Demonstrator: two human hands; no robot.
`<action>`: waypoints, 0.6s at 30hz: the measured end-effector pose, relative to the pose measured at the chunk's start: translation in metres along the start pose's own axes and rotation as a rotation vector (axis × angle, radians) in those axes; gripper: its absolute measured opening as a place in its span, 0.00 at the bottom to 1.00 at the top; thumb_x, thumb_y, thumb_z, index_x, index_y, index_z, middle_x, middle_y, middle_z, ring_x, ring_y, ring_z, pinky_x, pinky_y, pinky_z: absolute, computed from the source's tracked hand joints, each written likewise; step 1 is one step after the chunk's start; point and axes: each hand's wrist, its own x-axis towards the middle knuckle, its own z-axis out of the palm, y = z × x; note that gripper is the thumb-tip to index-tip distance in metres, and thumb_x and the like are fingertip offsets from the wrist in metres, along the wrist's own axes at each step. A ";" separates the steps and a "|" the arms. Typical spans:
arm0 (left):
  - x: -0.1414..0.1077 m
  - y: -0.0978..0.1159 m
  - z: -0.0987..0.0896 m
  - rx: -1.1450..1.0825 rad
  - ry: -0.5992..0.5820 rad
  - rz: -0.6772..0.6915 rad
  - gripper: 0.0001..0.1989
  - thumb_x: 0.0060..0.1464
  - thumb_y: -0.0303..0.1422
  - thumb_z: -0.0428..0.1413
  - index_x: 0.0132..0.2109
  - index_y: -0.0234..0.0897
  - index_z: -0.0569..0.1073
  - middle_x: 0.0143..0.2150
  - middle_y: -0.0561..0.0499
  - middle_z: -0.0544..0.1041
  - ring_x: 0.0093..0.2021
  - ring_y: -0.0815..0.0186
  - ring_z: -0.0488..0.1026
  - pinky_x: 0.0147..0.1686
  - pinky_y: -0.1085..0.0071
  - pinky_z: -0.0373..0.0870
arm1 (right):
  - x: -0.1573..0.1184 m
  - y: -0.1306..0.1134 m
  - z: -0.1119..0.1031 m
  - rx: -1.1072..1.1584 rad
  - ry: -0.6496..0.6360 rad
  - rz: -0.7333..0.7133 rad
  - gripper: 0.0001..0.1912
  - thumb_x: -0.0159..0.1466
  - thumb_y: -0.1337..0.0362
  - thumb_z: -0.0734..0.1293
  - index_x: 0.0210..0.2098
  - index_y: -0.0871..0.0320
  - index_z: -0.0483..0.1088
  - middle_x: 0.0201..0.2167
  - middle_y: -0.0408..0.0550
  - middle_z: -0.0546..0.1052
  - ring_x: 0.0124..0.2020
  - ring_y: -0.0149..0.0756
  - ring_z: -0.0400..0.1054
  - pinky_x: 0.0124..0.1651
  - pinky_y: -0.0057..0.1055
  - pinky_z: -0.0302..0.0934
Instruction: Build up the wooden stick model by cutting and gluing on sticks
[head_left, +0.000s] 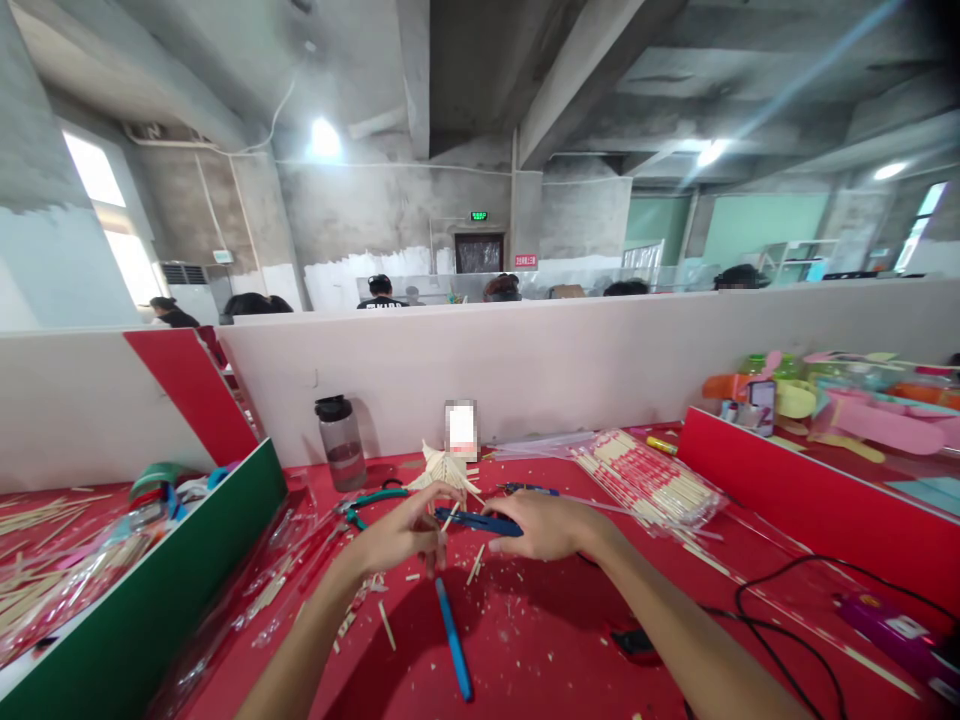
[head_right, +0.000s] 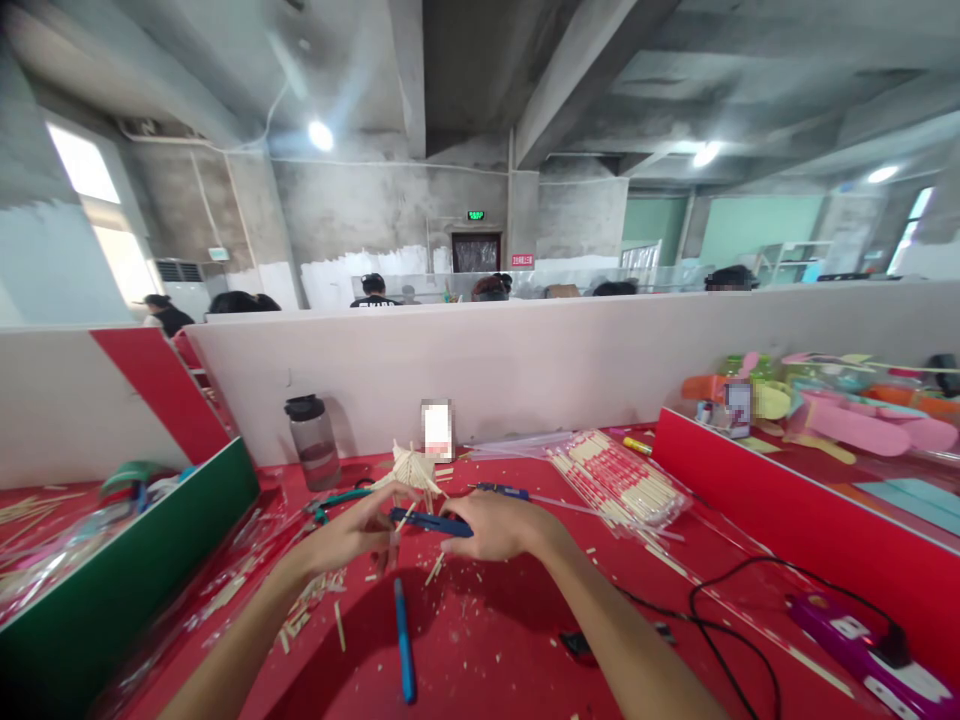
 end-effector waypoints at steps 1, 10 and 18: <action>0.000 0.000 0.000 0.002 0.001 0.002 0.30 0.53 0.25 0.52 0.63 0.42 0.60 0.27 0.52 0.79 0.23 0.64 0.75 0.28 0.69 0.70 | 0.000 0.000 0.000 -0.006 0.008 0.002 0.21 0.64 0.49 0.64 0.48 0.56 0.73 0.40 0.53 0.79 0.39 0.47 0.72 0.37 0.32 0.58; 0.002 -0.003 0.000 0.042 0.036 -0.001 0.31 0.52 0.23 0.52 0.63 0.41 0.60 0.26 0.53 0.79 0.24 0.64 0.75 0.27 0.70 0.69 | 0.003 0.004 0.006 -0.008 0.033 -0.034 0.19 0.63 0.51 0.65 0.48 0.55 0.73 0.41 0.53 0.80 0.41 0.48 0.73 0.36 0.32 0.57; 0.001 -0.004 0.000 0.045 0.039 -0.017 0.31 0.53 0.24 0.51 0.64 0.43 0.59 0.27 0.53 0.79 0.24 0.64 0.75 0.26 0.70 0.69 | 0.004 0.005 0.008 -0.054 0.045 -0.027 0.16 0.63 0.53 0.66 0.44 0.54 0.74 0.35 0.50 0.79 0.37 0.46 0.73 0.32 0.30 0.53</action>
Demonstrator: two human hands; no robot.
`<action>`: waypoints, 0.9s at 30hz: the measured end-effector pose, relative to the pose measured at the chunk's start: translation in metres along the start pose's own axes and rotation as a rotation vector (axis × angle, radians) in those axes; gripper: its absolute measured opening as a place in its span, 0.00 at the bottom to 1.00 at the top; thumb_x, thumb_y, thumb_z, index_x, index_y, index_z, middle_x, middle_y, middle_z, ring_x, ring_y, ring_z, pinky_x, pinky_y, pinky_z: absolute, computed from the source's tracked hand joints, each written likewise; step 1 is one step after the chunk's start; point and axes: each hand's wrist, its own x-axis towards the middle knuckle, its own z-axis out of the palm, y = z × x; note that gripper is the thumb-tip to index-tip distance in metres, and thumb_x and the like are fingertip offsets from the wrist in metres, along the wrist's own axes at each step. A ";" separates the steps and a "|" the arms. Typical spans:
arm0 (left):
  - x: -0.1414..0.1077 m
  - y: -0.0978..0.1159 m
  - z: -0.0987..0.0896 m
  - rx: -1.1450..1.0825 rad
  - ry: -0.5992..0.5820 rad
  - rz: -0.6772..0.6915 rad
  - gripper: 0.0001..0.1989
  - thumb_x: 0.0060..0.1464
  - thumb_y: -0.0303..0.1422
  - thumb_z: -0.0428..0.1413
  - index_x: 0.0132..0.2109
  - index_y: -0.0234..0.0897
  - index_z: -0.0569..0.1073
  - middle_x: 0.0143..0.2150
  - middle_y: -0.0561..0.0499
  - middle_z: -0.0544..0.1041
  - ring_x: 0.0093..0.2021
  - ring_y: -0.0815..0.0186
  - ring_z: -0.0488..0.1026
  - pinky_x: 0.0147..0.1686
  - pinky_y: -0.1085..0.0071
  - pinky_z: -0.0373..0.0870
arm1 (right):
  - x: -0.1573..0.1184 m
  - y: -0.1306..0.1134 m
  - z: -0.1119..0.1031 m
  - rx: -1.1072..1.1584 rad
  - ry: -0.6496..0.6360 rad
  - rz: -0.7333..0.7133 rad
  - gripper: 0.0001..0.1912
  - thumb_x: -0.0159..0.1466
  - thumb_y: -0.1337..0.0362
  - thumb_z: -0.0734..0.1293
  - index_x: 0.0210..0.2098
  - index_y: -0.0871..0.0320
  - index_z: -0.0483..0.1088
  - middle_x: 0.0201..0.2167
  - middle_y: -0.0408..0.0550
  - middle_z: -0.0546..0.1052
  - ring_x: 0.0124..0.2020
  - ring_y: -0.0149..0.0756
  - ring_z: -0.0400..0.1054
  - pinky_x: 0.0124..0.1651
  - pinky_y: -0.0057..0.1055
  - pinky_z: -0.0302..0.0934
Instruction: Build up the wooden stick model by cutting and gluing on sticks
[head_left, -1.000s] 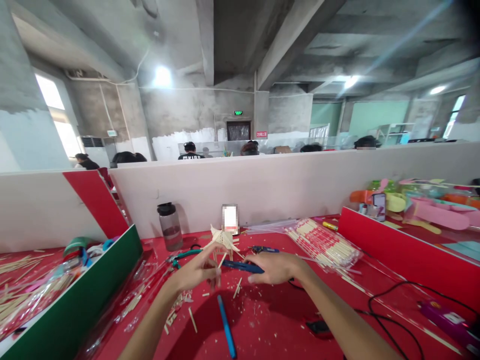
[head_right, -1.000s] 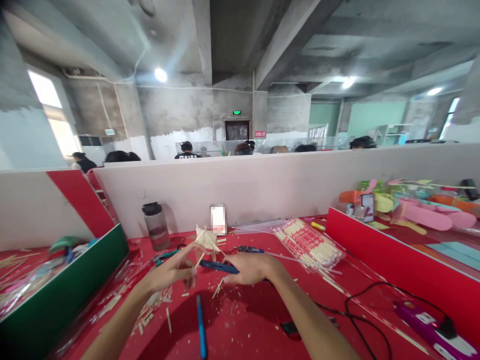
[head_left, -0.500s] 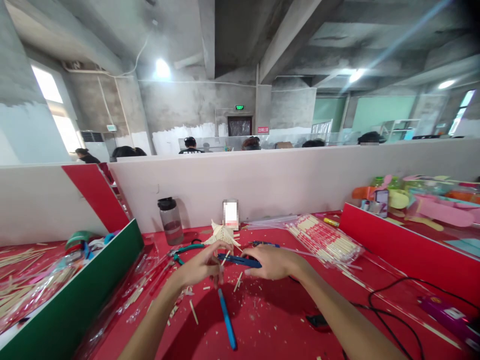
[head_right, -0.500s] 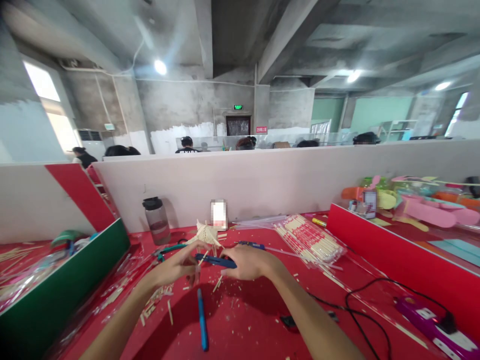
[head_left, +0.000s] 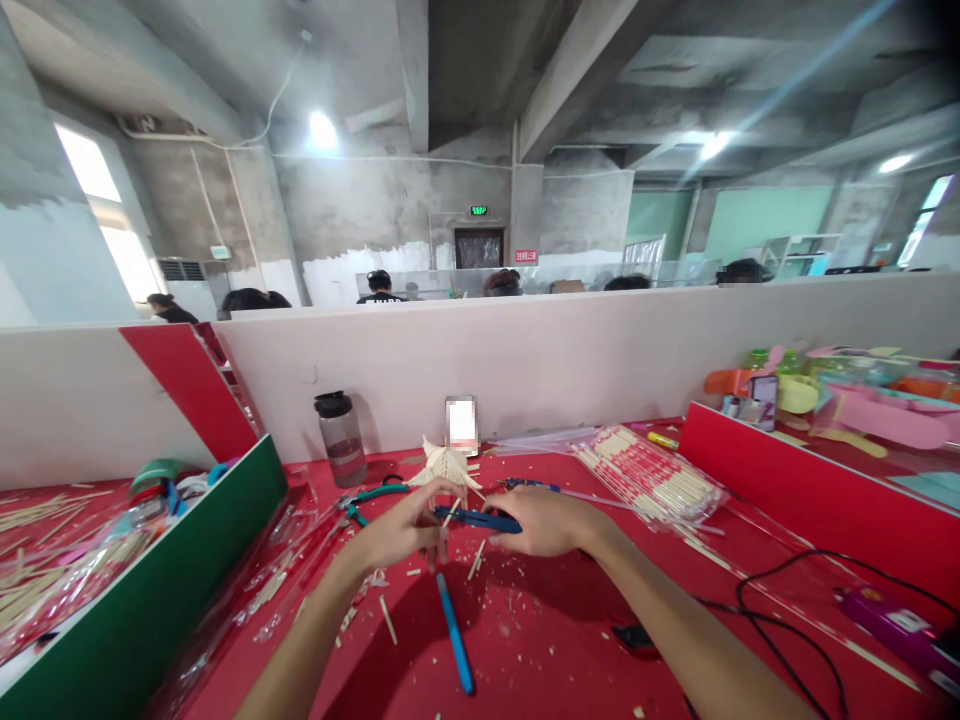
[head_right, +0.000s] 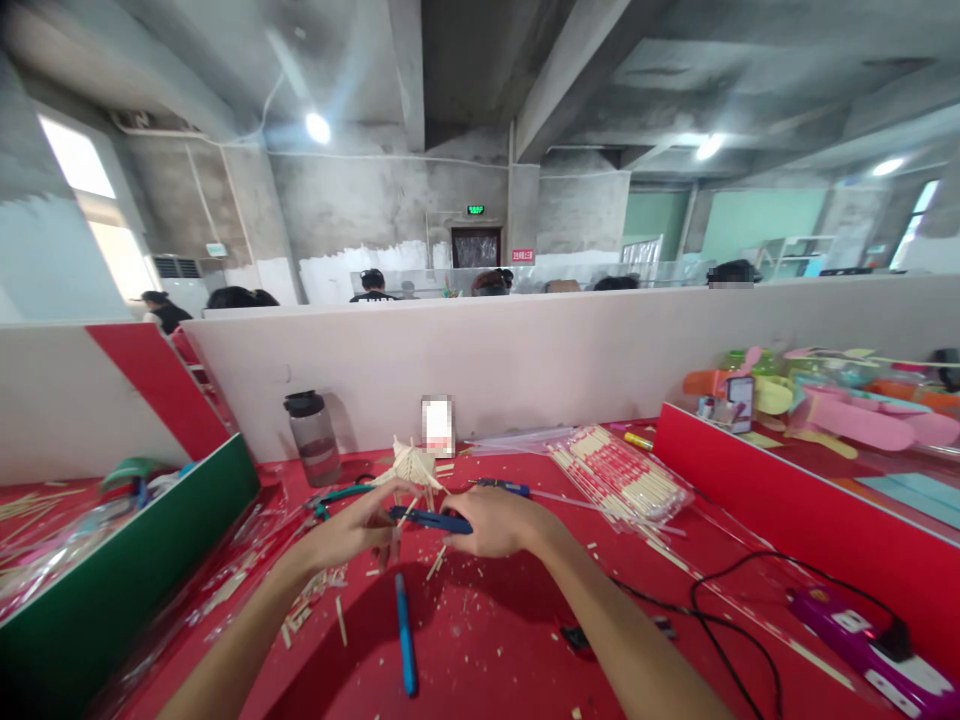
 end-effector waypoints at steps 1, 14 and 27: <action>0.000 -0.001 0.000 0.001 0.000 0.001 0.31 0.53 0.24 0.51 0.64 0.43 0.59 0.27 0.53 0.79 0.24 0.64 0.75 0.26 0.70 0.69 | 0.000 0.000 0.000 -0.005 -0.003 0.002 0.15 0.62 0.53 0.66 0.44 0.54 0.74 0.34 0.50 0.79 0.36 0.45 0.73 0.32 0.29 0.52; -0.001 -0.003 -0.002 0.022 -0.016 0.013 0.33 0.52 0.23 0.50 0.65 0.41 0.59 0.26 0.53 0.78 0.24 0.63 0.76 0.27 0.69 0.70 | 0.003 -0.005 0.003 -0.017 0.012 0.032 0.23 0.64 0.44 0.64 0.41 0.58 0.76 0.35 0.55 0.81 0.37 0.48 0.74 0.35 0.32 0.57; -0.002 -0.011 -0.008 0.066 -0.080 -0.065 0.36 0.52 0.28 0.55 0.67 0.41 0.55 0.27 0.51 0.78 0.28 0.57 0.78 0.28 0.67 0.71 | 0.010 -0.010 0.024 -0.211 0.001 0.037 0.32 0.68 0.42 0.56 0.41 0.64 0.76 0.38 0.65 0.80 0.41 0.55 0.75 0.43 0.38 0.62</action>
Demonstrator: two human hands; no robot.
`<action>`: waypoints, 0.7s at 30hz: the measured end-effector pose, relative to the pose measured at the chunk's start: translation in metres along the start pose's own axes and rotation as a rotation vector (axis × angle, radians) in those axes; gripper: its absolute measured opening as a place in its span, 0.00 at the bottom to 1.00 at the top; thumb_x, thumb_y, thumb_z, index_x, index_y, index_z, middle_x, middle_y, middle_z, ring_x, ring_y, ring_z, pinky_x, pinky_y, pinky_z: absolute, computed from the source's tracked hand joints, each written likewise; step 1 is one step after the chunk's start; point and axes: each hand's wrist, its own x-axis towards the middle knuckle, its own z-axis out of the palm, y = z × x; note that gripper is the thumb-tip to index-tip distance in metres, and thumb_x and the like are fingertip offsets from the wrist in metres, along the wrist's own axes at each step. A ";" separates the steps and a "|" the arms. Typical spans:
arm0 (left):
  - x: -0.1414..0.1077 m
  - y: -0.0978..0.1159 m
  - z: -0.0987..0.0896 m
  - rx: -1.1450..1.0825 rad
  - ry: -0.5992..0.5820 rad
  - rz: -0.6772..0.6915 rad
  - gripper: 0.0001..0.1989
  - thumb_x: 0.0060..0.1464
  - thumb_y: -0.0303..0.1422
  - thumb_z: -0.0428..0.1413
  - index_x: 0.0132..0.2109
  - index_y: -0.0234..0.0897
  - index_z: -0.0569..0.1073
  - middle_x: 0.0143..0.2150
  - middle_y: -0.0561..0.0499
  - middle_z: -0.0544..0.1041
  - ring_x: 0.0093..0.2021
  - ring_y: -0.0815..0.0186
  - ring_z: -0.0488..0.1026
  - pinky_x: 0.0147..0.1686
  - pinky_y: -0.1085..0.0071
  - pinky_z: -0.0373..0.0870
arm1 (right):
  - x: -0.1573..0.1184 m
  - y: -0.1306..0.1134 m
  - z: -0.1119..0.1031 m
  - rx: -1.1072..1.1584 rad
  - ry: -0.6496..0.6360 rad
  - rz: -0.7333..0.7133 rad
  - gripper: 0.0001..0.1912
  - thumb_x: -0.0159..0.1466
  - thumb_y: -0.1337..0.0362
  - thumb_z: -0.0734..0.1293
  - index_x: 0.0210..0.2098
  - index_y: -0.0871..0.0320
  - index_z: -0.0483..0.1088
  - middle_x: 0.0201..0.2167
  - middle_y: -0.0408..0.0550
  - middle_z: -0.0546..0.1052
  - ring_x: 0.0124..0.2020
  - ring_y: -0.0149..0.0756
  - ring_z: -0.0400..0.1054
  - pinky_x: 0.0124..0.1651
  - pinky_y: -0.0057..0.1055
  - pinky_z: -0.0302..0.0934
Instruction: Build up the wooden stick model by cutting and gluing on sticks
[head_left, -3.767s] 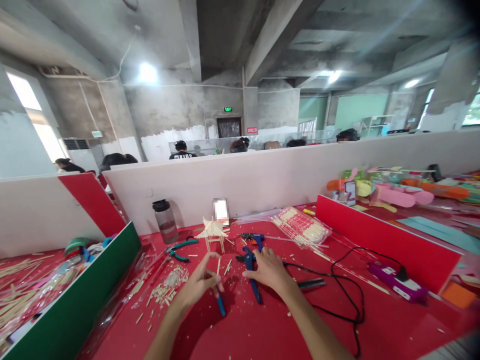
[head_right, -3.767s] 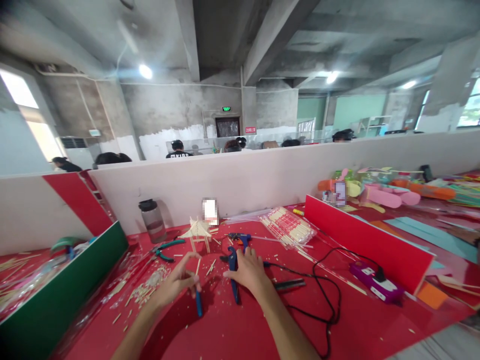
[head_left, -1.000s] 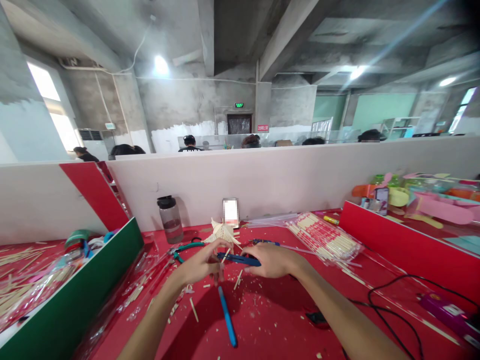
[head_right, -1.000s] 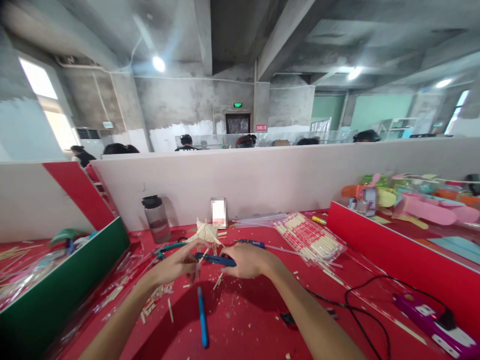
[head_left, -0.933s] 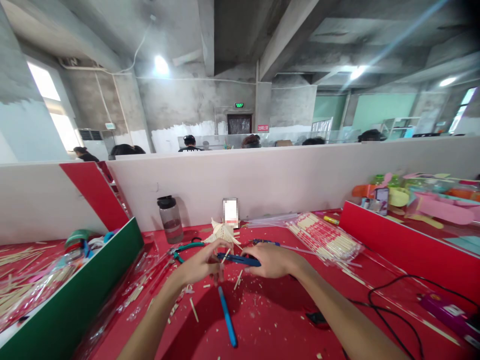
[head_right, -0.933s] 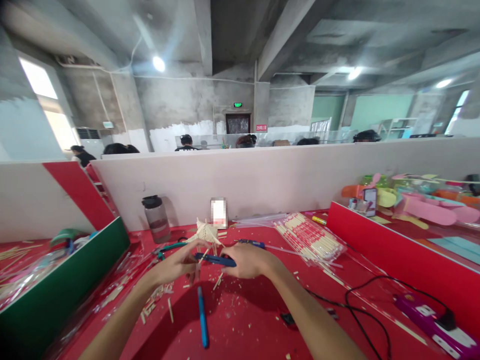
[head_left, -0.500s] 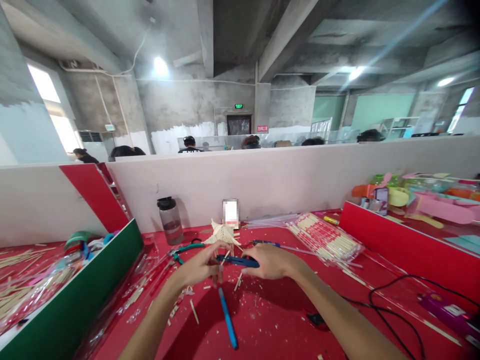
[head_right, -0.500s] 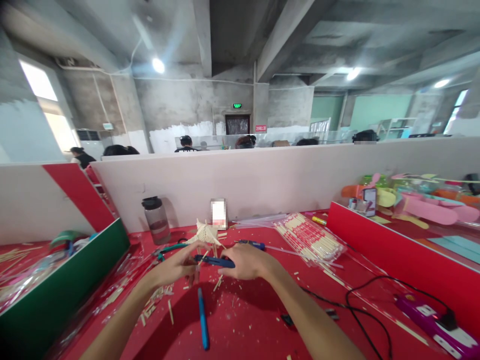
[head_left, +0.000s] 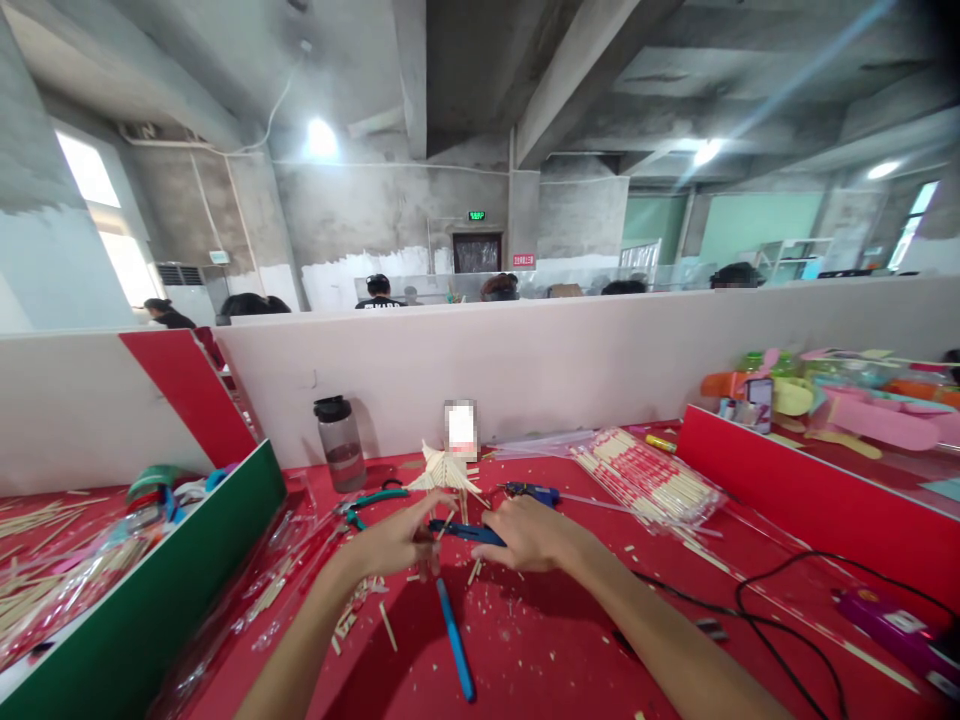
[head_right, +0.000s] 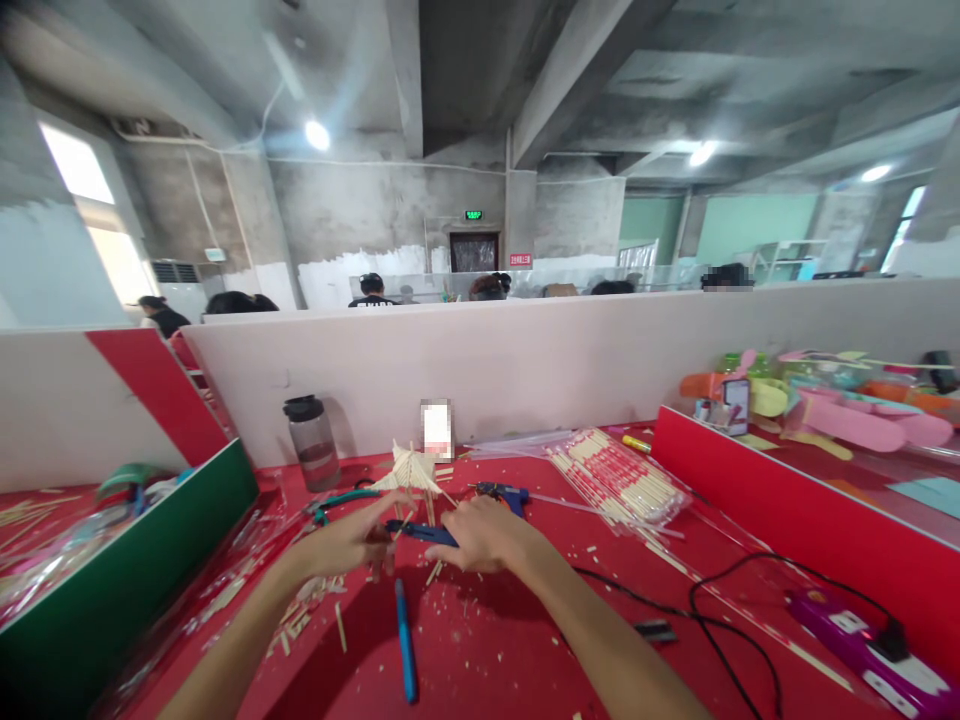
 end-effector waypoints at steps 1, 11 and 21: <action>-0.003 0.001 -0.002 0.022 -0.010 -0.008 0.37 0.53 0.29 0.56 0.68 0.42 0.55 0.28 0.51 0.78 0.28 0.57 0.78 0.29 0.67 0.71 | 0.001 0.000 0.002 -0.006 -0.006 0.001 0.32 0.68 0.41 0.56 0.41 0.64 0.76 0.38 0.65 0.80 0.41 0.55 0.75 0.43 0.38 0.62; -0.009 0.012 -0.017 0.453 0.345 0.128 0.14 0.57 0.45 0.55 0.40 0.42 0.80 0.32 0.50 0.79 0.33 0.60 0.73 0.33 0.71 0.65 | 0.004 -0.010 0.015 -0.078 0.017 -0.046 0.34 0.68 0.41 0.54 0.49 0.65 0.73 0.38 0.65 0.80 0.39 0.56 0.75 0.45 0.43 0.62; 0.004 0.021 0.004 0.818 0.437 -0.141 0.09 0.54 0.35 0.56 0.31 0.43 0.81 0.33 0.51 0.82 0.34 0.63 0.76 0.33 0.73 0.63 | 0.010 -0.020 0.024 -0.101 0.052 0.010 0.35 0.69 0.40 0.53 0.49 0.66 0.72 0.39 0.66 0.80 0.40 0.55 0.75 0.48 0.46 0.60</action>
